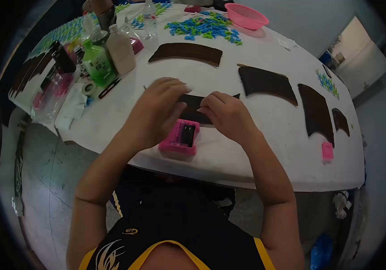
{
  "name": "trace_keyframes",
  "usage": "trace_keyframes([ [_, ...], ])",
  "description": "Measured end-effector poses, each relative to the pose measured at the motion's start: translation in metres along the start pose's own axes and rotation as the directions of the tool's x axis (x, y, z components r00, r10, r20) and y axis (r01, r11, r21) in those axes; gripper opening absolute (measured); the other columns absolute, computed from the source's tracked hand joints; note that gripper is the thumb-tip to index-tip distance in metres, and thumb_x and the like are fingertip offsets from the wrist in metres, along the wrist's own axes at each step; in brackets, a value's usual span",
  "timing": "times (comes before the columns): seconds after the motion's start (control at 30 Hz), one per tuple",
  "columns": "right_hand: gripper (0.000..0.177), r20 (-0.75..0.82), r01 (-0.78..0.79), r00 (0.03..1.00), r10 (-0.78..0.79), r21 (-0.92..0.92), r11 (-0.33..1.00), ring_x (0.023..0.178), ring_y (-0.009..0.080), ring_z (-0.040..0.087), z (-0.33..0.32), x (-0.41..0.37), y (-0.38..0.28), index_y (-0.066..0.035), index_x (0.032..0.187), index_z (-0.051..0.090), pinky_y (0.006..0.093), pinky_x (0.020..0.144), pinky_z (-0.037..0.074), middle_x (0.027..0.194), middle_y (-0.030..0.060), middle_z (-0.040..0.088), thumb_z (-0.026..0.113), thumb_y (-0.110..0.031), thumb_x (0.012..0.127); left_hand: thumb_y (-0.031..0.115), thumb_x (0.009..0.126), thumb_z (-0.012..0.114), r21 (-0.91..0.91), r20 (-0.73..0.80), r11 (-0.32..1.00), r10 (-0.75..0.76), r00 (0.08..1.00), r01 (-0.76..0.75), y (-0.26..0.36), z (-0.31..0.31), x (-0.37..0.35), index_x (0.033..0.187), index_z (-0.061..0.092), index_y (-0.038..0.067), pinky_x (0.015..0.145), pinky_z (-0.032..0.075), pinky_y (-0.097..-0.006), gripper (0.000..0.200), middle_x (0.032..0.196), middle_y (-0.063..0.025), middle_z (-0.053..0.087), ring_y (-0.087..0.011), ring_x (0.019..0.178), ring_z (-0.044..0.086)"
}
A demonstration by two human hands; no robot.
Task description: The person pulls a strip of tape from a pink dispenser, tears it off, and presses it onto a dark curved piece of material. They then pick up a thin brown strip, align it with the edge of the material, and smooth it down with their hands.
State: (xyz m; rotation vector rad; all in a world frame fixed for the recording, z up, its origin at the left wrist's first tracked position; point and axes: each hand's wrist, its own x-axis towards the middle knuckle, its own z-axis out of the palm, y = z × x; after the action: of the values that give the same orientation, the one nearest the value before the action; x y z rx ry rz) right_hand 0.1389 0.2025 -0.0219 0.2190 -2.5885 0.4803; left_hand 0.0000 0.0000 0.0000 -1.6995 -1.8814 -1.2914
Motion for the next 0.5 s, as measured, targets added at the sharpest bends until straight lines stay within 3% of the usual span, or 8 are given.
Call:
trace_keyframes([
  [0.07,0.011,-0.102,0.049,0.994,-0.045,0.034,0.998,0.079,0.0324,0.069,-0.010,0.002,-0.007,-0.003,0.101,0.069,0.0395,0.068,0.056,0.093,0.0147,0.068,0.075,-0.005,0.092,0.002,0.084,0.071,0.061,0.171,0.997,0.042,0.984,-0.053,-0.006,0.026,-0.001,0.109,0.069,0.004,0.086,0.054,-0.0441,0.024,0.096,-0.0158,0.072,-0.0354,0.100,0.070],
  [0.1,0.011,-0.106,0.078,0.992,-0.075,0.031,0.996,0.079,0.0324,0.069,-0.001,0.016,-0.021,-0.003,0.101,0.069,0.0395,0.068,0.056,0.093,0.0147,0.068,0.075,-0.005,0.092,0.002,0.084,0.071,0.083,0.153,0.995,0.043,0.987,-0.056,-0.019,0.012,-0.008,0.109,0.069,0.004,0.086,0.054,-0.0441,0.024,0.096,-0.0158,0.072,-0.0354,0.100,0.070],
  [0.17,0.011,-0.112,-0.002,0.994,0.010,0.074,0.997,0.077,0.0297,0.068,-0.002,0.011,-0.027,-0.001,0.101,0.070,0.0374,0.067,0.056,0.092,0.0132,0.068,0.075,-0.003,0.092,0.006,0.090,0.066,0.131,0.338,0.991,-0.027,0.941,-0.019,-0.023,0.012,-0.015,0.105,0.070,0.005,0.073,0.056,-0.0440,0.016,0.093,-0.0118,0.072,-0.0328,0.087,0.072],
  [0.2,0.011,-0.101,-0.003,0.995,0.011,0.080,0.997,0.077,0.0297,0.068,-0.003,0.006,-0.029,-0.001,0.101,0.070,0.0374,0.067,0.056,0.092,0.0132,0.068,0.075,-0.003,0.092,0.006,0.090,0.066,0.129,0.337,0.992,-0.038,0.941,-0.006,-0.023,0.010,-0.019,0.105,0.070,0.005,0.073,0.056,-0.0440,0.016,0.093,-0.0118,0.072,-0.0328,0.087,0.072],
  [0.27,0.010,-0.071,-0.148,0.985,0.158,0.130,0.980,0.076,0.0268,0.068,-0.002,-0.003,-0.027,0.000,0.101,0.070,0.0353,0.066,0.056,0.092,0.0116,0.068,0.074,-0.001,0.092,0.007,0.089,0.066,0.226,0.373,0.973,-0.041,0.927,-0.048,-0.027,0.003,-0.021,0.099,0.069,0.006,0.066,0.056,-0.0443,0.010,0.084,-0.0092,0.069,-0.0309,0.078,0.071],
  [0.5,0.008,-0.023,-0.248,0.966,0.257,0.193,0.949,0.076,0.0244,0.068,0.010,-0.014,-0.021,0.001,0.099,0.071,0.0330,0.064,0.055,0.090,0.0105,0.068,0.074,-0.002,0.092,0.010,0.088,0.069,0.323,0.435,0.940,-0.045,0.899,-0.109,-0.040,-0.016,-0.024,0.090,0.068,0.006,0.065,0.055,-0.0434,0.004,0.079,-0.0086,0.066,-0.0303,0.077,0.070],
])
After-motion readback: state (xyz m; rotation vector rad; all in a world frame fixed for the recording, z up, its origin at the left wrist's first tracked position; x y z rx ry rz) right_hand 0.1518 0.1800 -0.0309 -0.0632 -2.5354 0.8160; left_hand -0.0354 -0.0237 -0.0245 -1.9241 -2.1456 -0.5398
